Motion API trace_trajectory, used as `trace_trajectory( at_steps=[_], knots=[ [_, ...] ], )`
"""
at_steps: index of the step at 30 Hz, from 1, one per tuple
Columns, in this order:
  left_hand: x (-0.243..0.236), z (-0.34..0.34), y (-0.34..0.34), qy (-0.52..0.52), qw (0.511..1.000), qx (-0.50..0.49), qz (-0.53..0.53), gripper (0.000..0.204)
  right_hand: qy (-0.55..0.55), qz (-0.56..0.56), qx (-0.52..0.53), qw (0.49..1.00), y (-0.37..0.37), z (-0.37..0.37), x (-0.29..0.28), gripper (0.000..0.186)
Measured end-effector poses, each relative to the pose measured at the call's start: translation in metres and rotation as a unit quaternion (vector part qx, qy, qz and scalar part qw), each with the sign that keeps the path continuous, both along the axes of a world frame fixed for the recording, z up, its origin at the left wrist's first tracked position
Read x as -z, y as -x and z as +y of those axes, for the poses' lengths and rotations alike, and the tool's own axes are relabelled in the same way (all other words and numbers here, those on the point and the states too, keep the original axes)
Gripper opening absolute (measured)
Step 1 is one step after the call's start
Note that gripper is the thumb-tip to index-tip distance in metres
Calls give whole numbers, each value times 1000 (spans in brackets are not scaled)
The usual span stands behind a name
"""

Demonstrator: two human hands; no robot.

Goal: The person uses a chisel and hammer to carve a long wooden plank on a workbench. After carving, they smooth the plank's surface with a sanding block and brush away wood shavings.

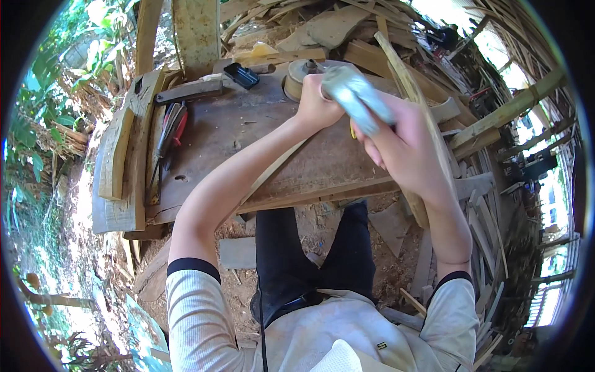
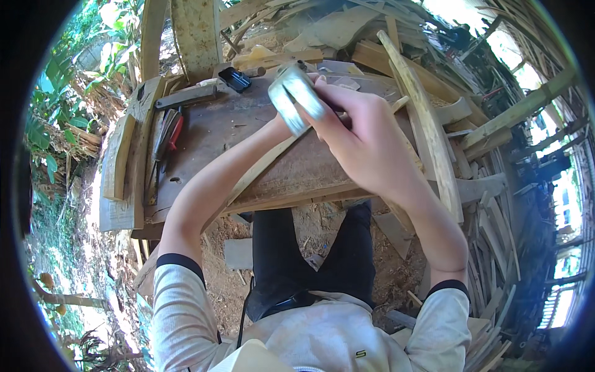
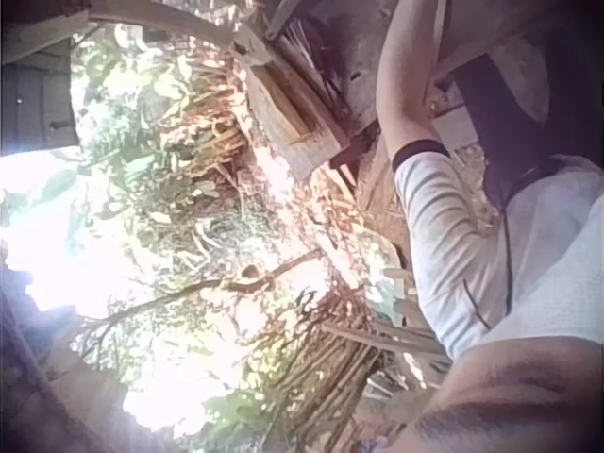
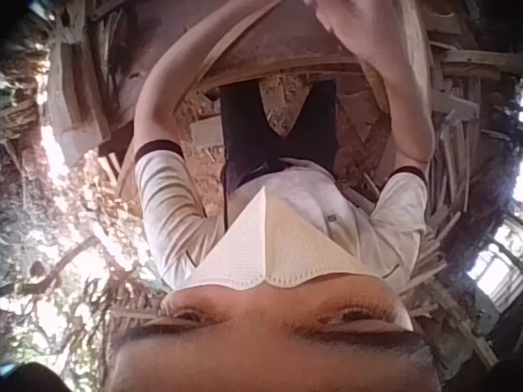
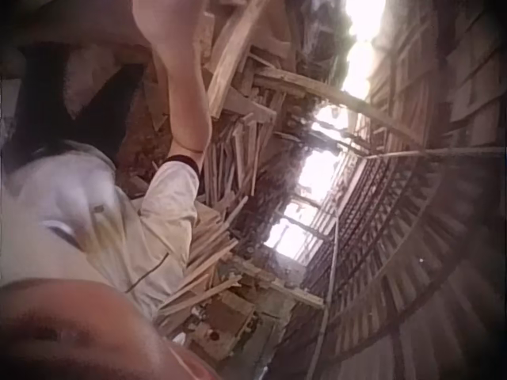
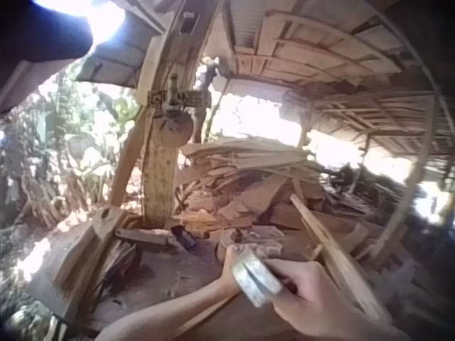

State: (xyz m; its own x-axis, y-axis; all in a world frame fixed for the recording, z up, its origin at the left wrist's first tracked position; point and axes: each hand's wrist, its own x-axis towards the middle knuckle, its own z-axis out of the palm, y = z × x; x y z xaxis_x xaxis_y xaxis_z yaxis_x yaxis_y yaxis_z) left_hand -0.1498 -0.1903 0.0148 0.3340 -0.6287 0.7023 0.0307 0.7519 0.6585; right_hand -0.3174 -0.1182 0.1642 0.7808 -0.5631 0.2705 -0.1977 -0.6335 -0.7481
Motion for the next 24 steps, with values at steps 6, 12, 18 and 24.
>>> trace_trajectory(
  at_steps=[6,12,18,24],
  knots=[
    [4,19,10,-9,998,-60,9,14,206,-98,-25,973,6,9,24,30],
    [-6,34,-10,-70,970,-194,-129,25,245,-94,-91,961,-1,26,24,21],
    [2,37,-10,-63,972,-197,-109,31,248,-47,-113,961,4,21,47,37],
    [13,42,2,-39,974,-190,-115,24,267,-60,-86,958,7,12,82,38]
  ],
)
